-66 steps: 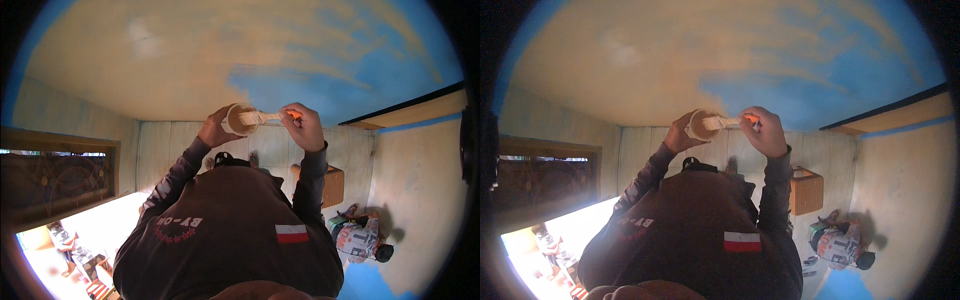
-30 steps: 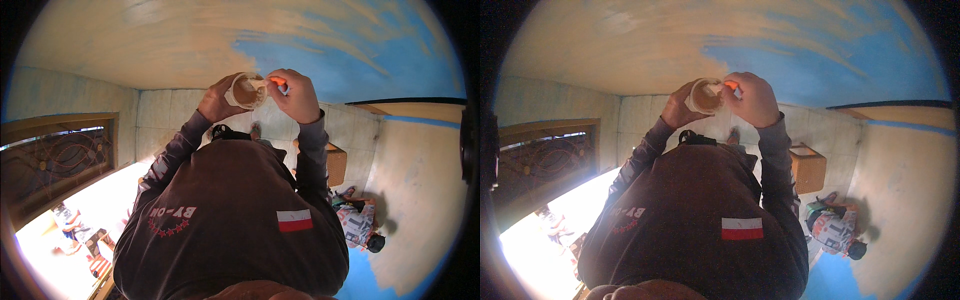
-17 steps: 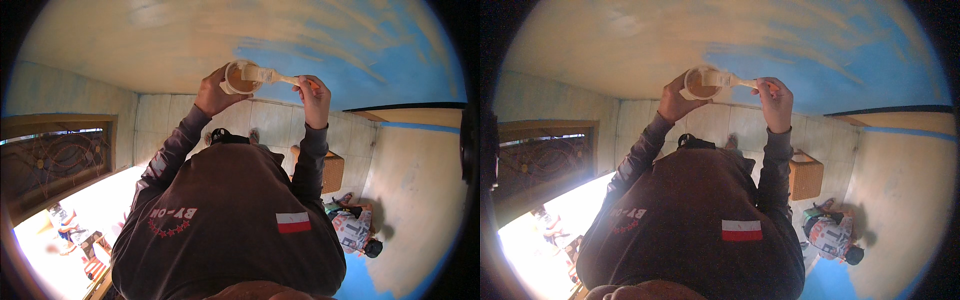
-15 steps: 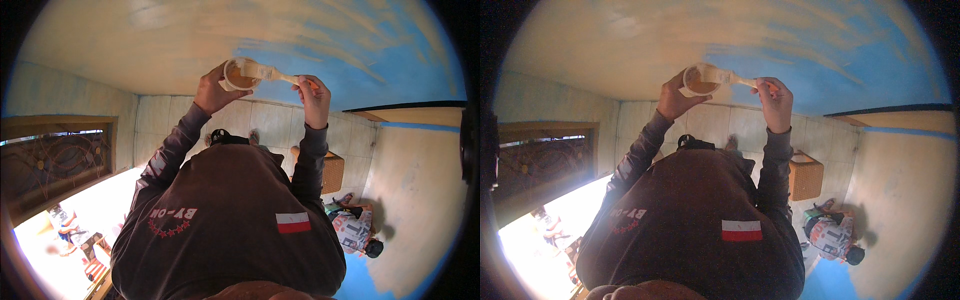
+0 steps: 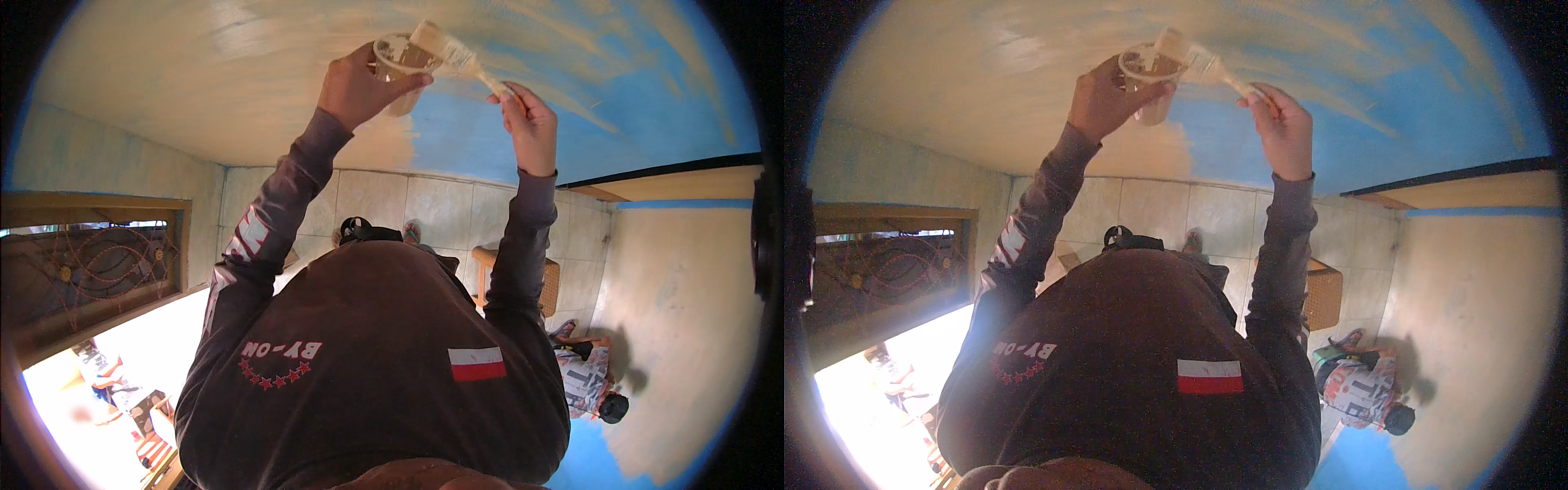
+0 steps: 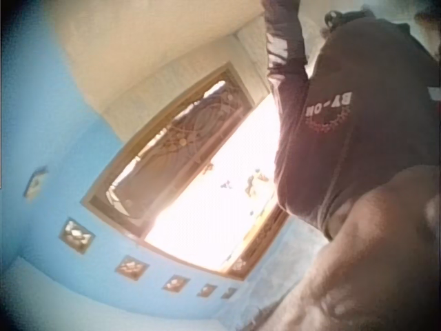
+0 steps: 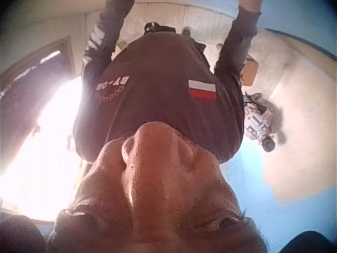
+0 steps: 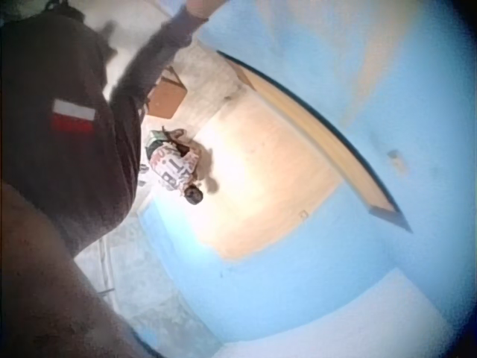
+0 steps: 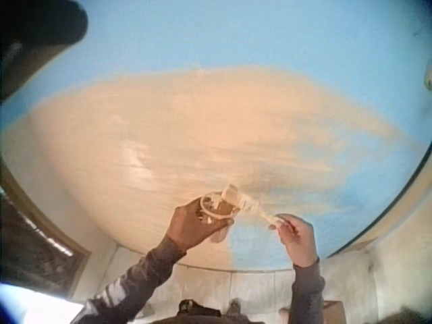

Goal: The person paints a ceiling with beige paint using a brush and a small container. They repeatedly dip the brush into the container and apply paint in broad strokes across the ceiling surface.

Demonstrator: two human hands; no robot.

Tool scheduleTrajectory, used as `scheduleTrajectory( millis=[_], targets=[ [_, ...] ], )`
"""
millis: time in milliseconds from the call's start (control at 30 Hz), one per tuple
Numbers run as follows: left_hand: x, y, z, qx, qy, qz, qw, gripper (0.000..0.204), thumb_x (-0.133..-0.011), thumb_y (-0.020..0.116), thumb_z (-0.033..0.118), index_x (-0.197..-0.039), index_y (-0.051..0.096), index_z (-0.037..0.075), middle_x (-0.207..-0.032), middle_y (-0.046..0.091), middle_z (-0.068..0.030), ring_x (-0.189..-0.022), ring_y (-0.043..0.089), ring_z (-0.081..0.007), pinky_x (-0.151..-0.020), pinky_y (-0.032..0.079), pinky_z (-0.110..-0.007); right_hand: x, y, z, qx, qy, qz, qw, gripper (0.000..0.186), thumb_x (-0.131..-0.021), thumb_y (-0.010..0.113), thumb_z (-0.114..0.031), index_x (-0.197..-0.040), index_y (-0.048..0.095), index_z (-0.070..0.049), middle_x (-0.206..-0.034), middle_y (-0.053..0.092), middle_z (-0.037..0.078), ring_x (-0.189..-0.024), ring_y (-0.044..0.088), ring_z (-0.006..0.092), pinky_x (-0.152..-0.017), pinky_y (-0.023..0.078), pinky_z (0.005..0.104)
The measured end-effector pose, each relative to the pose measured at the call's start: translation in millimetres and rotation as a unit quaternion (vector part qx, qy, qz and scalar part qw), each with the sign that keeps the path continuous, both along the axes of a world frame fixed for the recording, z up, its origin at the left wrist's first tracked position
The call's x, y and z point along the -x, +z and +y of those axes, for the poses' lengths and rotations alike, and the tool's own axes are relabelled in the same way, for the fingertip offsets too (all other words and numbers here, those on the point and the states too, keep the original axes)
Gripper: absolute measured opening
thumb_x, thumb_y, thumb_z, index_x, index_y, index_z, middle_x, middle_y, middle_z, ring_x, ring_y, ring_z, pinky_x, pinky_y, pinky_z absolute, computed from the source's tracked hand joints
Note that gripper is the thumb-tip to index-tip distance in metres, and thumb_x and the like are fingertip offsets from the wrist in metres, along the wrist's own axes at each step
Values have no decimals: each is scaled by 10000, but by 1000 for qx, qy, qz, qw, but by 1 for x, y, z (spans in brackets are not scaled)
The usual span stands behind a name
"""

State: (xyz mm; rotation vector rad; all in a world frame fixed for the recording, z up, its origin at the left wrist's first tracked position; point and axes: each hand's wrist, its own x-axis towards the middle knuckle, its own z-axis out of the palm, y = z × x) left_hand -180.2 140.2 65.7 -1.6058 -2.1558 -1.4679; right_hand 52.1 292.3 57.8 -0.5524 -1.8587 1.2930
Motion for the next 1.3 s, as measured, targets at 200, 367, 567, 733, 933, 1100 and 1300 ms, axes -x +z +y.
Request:
scheduleTrajectory(
  millis=[200, 367, 567, 733, 933, 1100, 1300],
  targets=[
    [4, 25, 21, 73, 30, 33, 996, 678, -722, 796, 609, -1037, 720, 13, -941, 751, -131, -849, 744, -240, -757, 592, -366, 14, 25, 27, -100, -66, 5, 993, 263, -971, 638, -201, -1152, 697, -20, -811, 713, -11, -592, 455, 11, -529, 373, 210],
    [2, 30, 32, 76, 33, 20, 996, 708, -711, 781, 644, -1050, 724, 25, -943, 751, -131, -875, 741, -260, -786, 591, -384, 17, 18, 52, -190, -145, -16, 971, 259, -948, 668, -228, -1129, 723, -51, -816, 731, 32, -616, 534, 55, -572, 439, 239],
    [-4, 27, 17, 62, 4, -1, 998, 700, -736, 816, 547, -1168, 675, 15, -1054, 732, -159, -945, 729, -253, -824, 587, -370, -37, 24, 94, -231, -237, -74, 941, 250, -919, 691, -223, -1110, 732, -66, -835, 741, 66, -701, 622, 96, -662, 489, 258],
    [-17, 21, -10, 52, 15, -57, 997, 692, -694, 873, 470, -1167, 668, 9, -1018, 741, -133, -928, 729, -230, -824, 580, -354, -104, 20, 147, -200, -293, -84, 931, 247, -916, 688, -204, -1118, 728, -68, -852, 748, 54, -740, 635, 89, -701, 489, 257],
    [-19, 8, -43, 83, -10, -99, 992, 688, -697, 902, 301, -1233, 621, -26, -1063, 729, -150, -987, 708, -188, -861, 577, -352, -180, 12, 217, -191, -321, -110, 921, 262, -915, 689, -220, -1118, 729, -59, -827, 721, -1, -721, 573, 65, -688, 464, 243],
    [-14, -6, -52, 68, -31, -104, 992, 694, -698, 902, 224, -1266, 597, -32, -1135, 707, -155, -1043, 690, -210, -903, 566, -372, -211, 24, 252, -188, -338, -147, 911, 257, -909, 699, -244, -1080, 740, -57, -774, 652, -50, -676, 507, 58, -649, 438, 233],
    [-17, -9, -55, 76, -43, -116, 989, 721, -695, 910, 242, -1281, 587, -26, -1155, 698, -156, -1073, 676, -211, -934, 548, -377, -226, 26, 256, -127, -320, -148, 927, 257, -931, 674, -261, -1067, 736, -51, -788, 655, -46, -626, 456, 41, -569, 387, 228]
  ],
)
